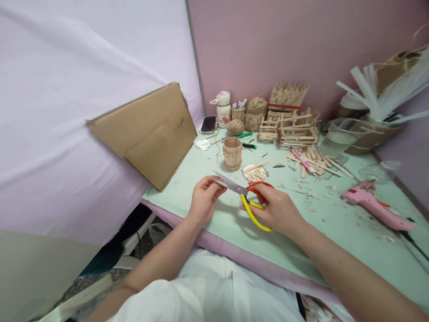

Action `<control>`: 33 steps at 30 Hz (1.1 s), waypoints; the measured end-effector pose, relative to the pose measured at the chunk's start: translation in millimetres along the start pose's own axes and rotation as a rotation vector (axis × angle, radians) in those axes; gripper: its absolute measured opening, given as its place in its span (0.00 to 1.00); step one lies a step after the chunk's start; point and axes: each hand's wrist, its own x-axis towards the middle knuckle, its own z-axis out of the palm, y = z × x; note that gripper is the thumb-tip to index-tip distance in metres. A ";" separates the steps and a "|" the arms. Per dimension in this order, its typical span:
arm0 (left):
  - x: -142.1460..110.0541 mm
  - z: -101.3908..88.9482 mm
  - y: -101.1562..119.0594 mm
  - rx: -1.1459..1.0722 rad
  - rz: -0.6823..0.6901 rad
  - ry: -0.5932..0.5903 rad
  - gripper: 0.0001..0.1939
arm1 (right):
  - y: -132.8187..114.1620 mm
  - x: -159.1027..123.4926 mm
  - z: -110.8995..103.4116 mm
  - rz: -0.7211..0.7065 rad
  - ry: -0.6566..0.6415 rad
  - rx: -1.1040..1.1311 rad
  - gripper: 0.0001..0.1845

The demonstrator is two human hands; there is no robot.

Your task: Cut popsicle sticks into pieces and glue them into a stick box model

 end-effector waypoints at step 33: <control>1.6 -4.6 0.6 0.009 -0.016 -0.047 0.06 | 3.2 -0.6 2.9 -0.012 -0.035 0.043 0.17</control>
